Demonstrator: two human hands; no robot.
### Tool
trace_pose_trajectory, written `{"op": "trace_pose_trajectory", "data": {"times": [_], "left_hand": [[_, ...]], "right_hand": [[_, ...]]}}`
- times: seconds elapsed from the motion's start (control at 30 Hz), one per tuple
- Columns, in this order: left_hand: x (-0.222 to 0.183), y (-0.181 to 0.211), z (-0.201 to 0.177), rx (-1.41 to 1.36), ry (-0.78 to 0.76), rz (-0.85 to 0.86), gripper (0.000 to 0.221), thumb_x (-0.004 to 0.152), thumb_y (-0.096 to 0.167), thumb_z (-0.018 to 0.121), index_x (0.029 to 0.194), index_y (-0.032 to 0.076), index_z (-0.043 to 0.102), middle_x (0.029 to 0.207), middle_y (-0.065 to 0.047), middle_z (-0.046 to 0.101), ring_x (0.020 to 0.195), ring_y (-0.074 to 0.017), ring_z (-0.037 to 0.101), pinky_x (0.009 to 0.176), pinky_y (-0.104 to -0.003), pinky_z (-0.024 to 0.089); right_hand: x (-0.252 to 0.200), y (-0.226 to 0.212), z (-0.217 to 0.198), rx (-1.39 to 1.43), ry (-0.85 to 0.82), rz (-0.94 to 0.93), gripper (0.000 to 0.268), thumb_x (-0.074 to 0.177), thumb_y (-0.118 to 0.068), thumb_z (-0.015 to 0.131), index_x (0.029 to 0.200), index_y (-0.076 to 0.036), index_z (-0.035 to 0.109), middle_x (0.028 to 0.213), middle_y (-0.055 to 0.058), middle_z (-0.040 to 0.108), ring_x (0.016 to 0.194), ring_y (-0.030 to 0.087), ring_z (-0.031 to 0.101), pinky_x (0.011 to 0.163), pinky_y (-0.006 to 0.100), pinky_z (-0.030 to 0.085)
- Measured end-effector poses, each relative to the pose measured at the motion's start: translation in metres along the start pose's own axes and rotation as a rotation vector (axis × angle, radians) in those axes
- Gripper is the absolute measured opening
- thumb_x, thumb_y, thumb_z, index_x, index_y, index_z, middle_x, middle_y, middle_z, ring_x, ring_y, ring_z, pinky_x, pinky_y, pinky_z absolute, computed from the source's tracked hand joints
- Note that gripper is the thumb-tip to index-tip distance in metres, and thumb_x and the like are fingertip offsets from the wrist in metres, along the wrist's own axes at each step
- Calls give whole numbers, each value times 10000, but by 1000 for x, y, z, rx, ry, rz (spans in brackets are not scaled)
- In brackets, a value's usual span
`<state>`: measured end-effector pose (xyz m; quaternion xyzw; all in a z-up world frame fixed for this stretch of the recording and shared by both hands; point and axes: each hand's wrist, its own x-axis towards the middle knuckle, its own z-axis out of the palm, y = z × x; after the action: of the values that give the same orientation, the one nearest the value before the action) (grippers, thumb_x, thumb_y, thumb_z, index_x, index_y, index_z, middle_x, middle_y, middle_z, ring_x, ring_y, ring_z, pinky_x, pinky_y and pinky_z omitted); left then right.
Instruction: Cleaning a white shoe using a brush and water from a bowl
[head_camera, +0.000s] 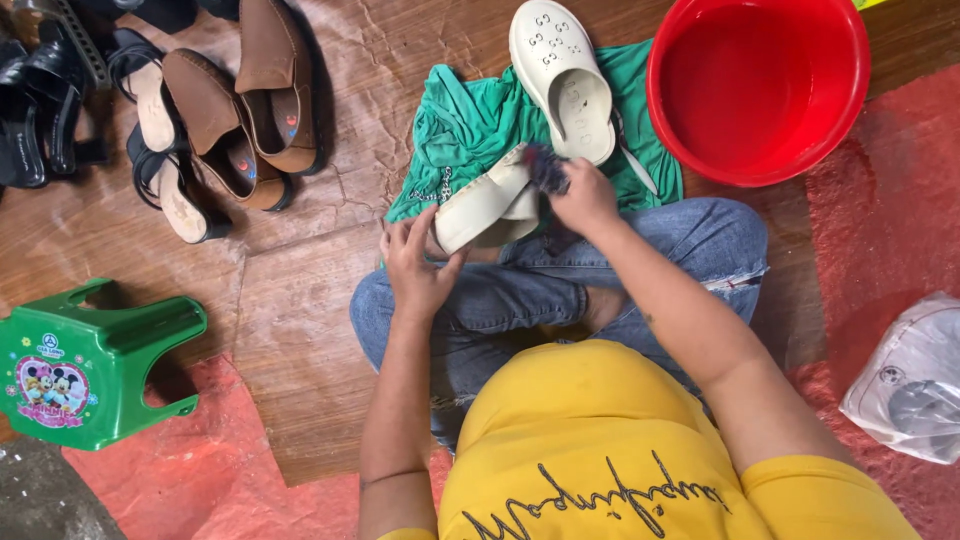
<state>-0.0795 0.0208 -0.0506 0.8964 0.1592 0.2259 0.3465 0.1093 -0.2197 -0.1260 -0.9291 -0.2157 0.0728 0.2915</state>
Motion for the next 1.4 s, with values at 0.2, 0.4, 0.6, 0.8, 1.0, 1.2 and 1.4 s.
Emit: {"op": "trace_pose_trajectory", "data": {"times": [0.2, 0.4, 0.6, 0.8, 1.0, 1.2, 1.4], "left_hand": [[-2, -8, -2, -29, -3, 5, 777, 607, 290, 984, 1313, 173, 681, 1045, -84, 608, 986, -303, 652, 1086, -524, 332], [-2, -5, -1, -52, -17, -12, 796, 594, 279, 993, 1318, 172, 680, 1051, -71, 603, 1003, -328, 657, 1089, -612, 311], [1, 3, 0, -36, -27, -6, 800, 597, 278, 991, 1322, 168, 671, 1046, -67, 601, 994, -328, 661, 1086, -634, 307], [-1, -2, -3, -47, -45, -13, 802, 587, 258, 984, 1322, 169, 676, 1072, -82, 599, 1046, -366, 647, 1069, -628, 313], [0, 6, 3, -49, -51, 33, 801, 583, 299, 976, 1316, 183, 676, 1081, -61, 603, 1025, -318, 660, 1116, -613, 276], [-5, -7, 5, -55, -29, -17, 822, 568, 237, 972, 1330, 166, 673, 1062, -84, 594, 1047, -357, 647, 1105, -635, 297], [0, 7, 1, -55, -54, -1, 789, 623, 307, 969, 1336, 170, 662, 1075, -68, 580, 1042, -317, 645, 1117, -617, 282]], "right_hand": [[-38, -91, -40, 45, -91, -120, 217, 692, -198, 763, 855, -70, 696, 884, 160, 640, 902, 428, 682, 782, 493, 565], [-24, -60, -25, 34, -65, -121, 229, 695, -137, 731, 916, -79, 732, 915, 138, 657, 902, 421, 696, 786, 485, 571], [0, -60, -31, 161, -113, 262, 300, 818, -360, 799, 832, -68, 732, 767, 168, 716, 873, 418, 727, 722, 517, 563], [-40, -86, -30, 193, -69, -70, 209, 694, -214, 766, 871, -109, 726, 897, 115, 666, 922, 376, 692, 789, 442, 569], [1, -16, -18, 108, -84, 248, 265, 822, -376, 768, 874, -122, 717, 897, 126, 685, 936, 399, 692, 787, 504, 560], [-36, -90, -42, 235, -79, -66, 234, 714, -205, 857, 854, -63, 736, 867, 189, 701, 891, 431, 704, 759, 489, 582], [-20, -38, -19, 84, 30, -188, 210, 705, -115, 787, 841, 2, 679, 880, 227, 631, 880, 467, 664, 774, 526, 559]]}}
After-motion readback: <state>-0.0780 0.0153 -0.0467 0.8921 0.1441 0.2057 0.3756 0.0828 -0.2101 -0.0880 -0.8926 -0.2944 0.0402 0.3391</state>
